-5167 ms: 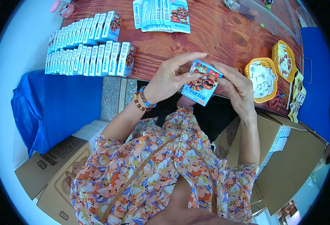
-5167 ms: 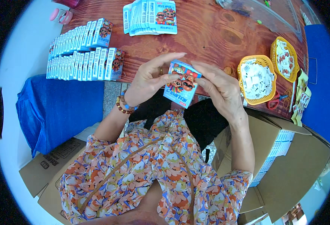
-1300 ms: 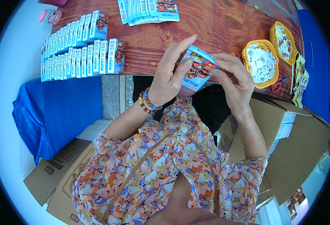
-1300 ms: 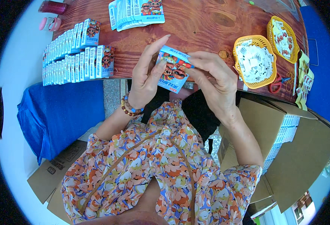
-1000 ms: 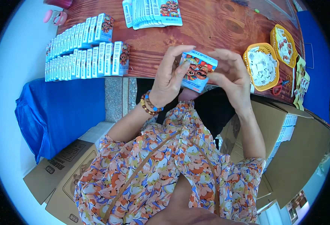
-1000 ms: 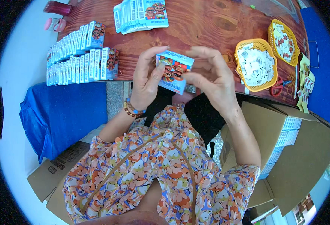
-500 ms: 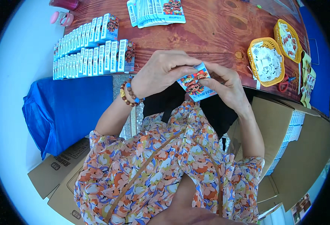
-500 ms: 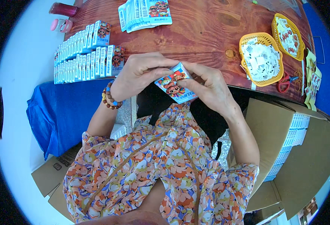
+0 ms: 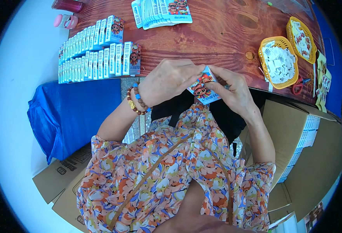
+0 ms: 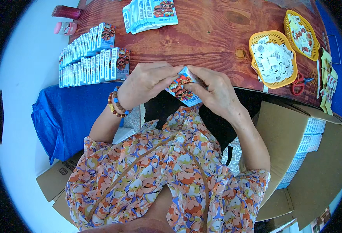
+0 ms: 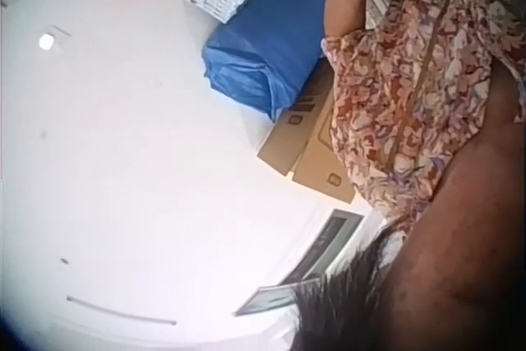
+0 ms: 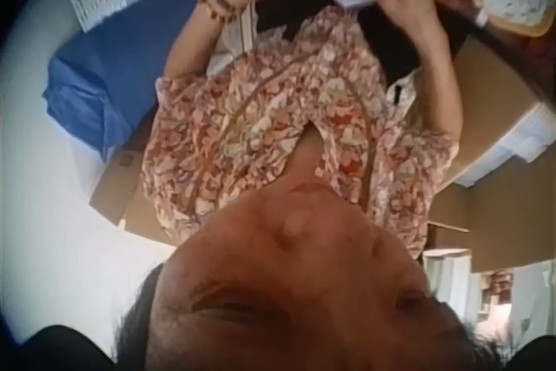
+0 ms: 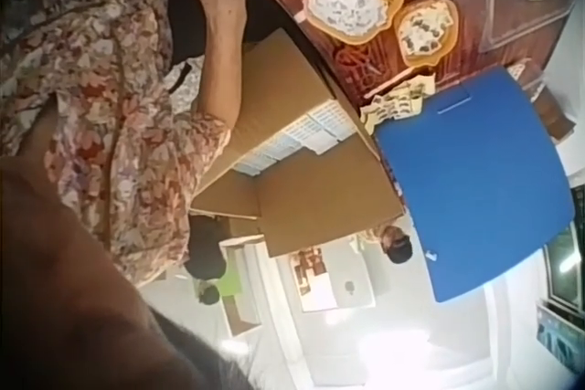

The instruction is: Placing small colorful components into white product boxes and organizing them on a table.

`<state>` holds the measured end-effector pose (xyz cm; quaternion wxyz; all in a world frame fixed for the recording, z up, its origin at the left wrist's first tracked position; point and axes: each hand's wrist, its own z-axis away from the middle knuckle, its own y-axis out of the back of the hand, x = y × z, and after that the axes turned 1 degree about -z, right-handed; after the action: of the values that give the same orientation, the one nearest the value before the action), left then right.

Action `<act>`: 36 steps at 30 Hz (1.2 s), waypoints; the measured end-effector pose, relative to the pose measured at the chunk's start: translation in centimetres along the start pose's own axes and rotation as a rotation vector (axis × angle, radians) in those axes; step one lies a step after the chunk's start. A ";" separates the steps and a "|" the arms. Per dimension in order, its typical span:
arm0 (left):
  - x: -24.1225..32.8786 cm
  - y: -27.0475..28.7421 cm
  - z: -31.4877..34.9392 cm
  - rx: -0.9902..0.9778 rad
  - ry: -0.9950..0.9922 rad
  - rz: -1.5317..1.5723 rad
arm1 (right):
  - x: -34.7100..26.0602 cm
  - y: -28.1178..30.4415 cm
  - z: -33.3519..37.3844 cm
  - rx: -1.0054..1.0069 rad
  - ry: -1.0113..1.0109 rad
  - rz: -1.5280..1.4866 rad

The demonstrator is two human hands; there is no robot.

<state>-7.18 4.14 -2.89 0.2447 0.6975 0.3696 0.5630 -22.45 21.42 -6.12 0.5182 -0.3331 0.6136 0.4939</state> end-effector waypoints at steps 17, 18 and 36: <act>0.6 -3.3 1.1 0.294 0.053 -0.012 | 1.0 -0.9 0.2 0.074 -0.060 -0.080; 0.5 -3.6 1.5 0.293 0.055 -0.014 | 1.0 -1.1 0.3 0.088 -0.100 -0.125; 1.6 -6.4 2.3 0.370 0.338 0.031 | 0.3 -4.6 -1.0 0.536 0.022 -0.704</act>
<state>-6.38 9.50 -7.30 0.0389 0.6319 0.4915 0.5980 -18.60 19.14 -7.62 0.7163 -0.3812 0.5746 0.1071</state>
